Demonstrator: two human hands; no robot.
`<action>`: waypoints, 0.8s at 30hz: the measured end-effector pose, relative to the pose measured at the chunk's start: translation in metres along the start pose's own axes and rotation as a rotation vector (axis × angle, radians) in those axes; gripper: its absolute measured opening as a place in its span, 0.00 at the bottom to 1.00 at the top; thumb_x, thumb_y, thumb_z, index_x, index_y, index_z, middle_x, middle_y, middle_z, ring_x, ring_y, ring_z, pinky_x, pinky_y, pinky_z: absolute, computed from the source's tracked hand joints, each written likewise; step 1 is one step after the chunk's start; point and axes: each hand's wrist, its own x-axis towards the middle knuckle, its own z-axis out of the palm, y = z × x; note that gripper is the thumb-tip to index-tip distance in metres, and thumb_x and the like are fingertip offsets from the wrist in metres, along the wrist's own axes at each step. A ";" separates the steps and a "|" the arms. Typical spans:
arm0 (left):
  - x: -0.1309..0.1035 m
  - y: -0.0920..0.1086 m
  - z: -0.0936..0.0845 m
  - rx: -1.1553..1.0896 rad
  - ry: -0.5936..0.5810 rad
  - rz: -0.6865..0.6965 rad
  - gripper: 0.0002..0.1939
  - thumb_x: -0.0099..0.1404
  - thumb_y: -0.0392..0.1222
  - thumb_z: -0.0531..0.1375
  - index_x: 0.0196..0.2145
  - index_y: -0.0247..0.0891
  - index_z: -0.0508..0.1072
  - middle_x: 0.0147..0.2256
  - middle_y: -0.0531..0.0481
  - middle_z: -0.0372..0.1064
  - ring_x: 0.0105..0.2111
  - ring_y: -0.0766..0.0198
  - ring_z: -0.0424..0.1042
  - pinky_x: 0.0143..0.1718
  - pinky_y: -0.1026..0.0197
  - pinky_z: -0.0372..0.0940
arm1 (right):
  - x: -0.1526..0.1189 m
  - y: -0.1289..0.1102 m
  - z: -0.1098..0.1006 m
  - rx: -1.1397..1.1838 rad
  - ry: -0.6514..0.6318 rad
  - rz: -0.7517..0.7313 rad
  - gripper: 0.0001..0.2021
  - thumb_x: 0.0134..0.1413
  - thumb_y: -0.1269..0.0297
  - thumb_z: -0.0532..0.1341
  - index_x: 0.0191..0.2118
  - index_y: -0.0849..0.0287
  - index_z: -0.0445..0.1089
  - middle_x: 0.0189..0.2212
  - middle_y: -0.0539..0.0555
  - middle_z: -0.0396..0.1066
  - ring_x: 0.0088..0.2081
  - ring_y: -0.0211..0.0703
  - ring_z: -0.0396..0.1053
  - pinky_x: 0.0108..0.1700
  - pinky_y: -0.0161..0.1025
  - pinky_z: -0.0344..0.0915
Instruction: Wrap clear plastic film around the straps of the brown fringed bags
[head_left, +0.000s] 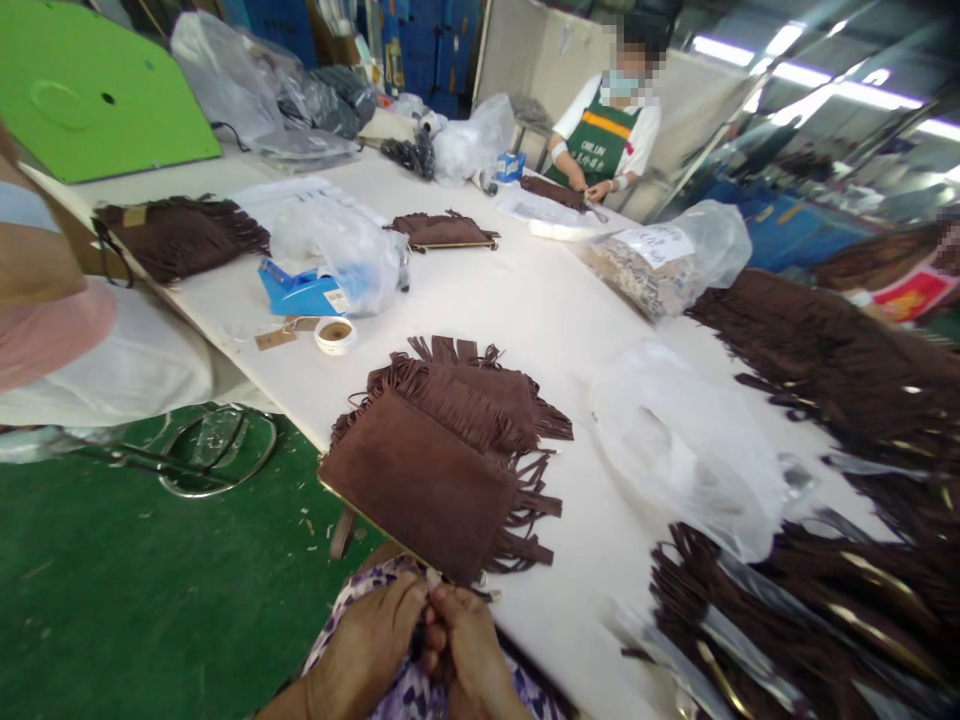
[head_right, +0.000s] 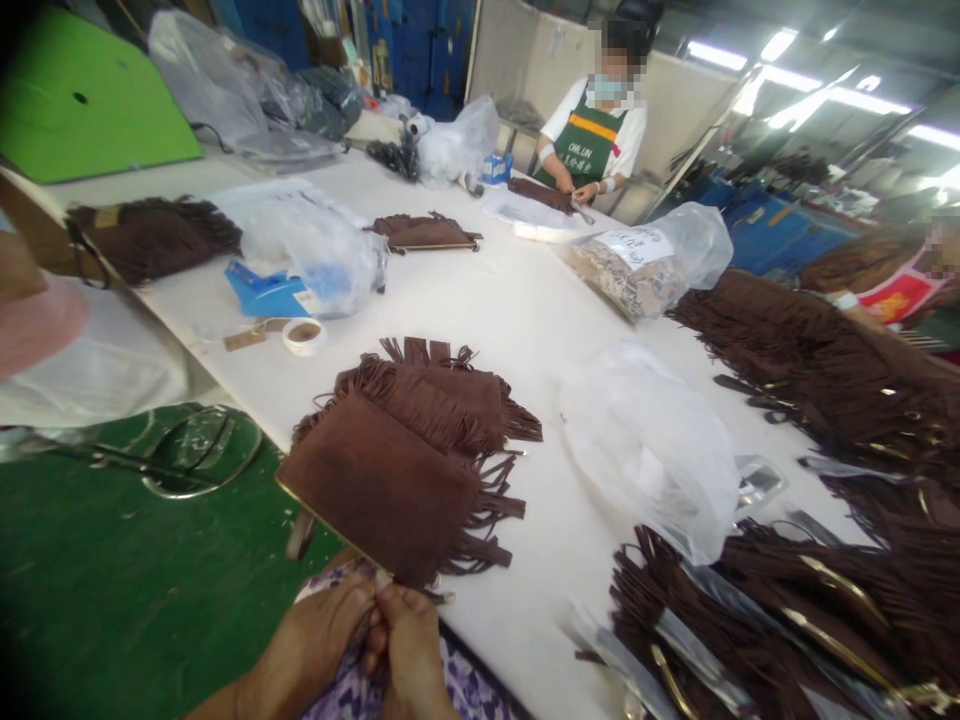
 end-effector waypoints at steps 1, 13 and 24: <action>0.000 0.003 -0.003 -0.039 0.016 -0.018 0.15 0.67 0.33 0.47 0.43 0.38 0.72 0.40 0.40 0.73 0.40 0.51 0.72 0.41 0.54 0.64 | 0.000 0.000 0.001 0.017 0.010 0.005 0.26 0.30 0.41 0.68 0.19 0.59 0.61 0.08 0.42 0.54 0.10 0.27 0.48 0.13 0.28 0.46; 0.020 0.016 -0.009 -0.911 0.212 -0.652 0.10 0.54 0.44 0.60 0.21 0.37 0.72 0.23 0.50 0.70 0.26 0.60 0.67 0.31 0.62 0.60 | -0.003 0.003 0.004 0.125 -0.017 -0.109 0.26 0.34 0.42 0.69 0.21 0.58 0.58 0.11 0.40 0.52 0.14 0.26 0.45 0.17 0.28 0.42; 0.026 0.028 -0.024 -1.762 -0.105 -0.899 0.07 0.48 0.35 0.66 0.28 0.34 0.76 0.24 0.48 0.74 0.25 0.62 0.71 0.27 0.64 0.65 | -0.005 0.000 0.000 0.224 -0.079 -0.064 0.25 0.30 0.45 0.71 0.21 0.58 0.58 0.14 0.41 0.54 0.15 0.25 0.45 0.17 0.28 0.40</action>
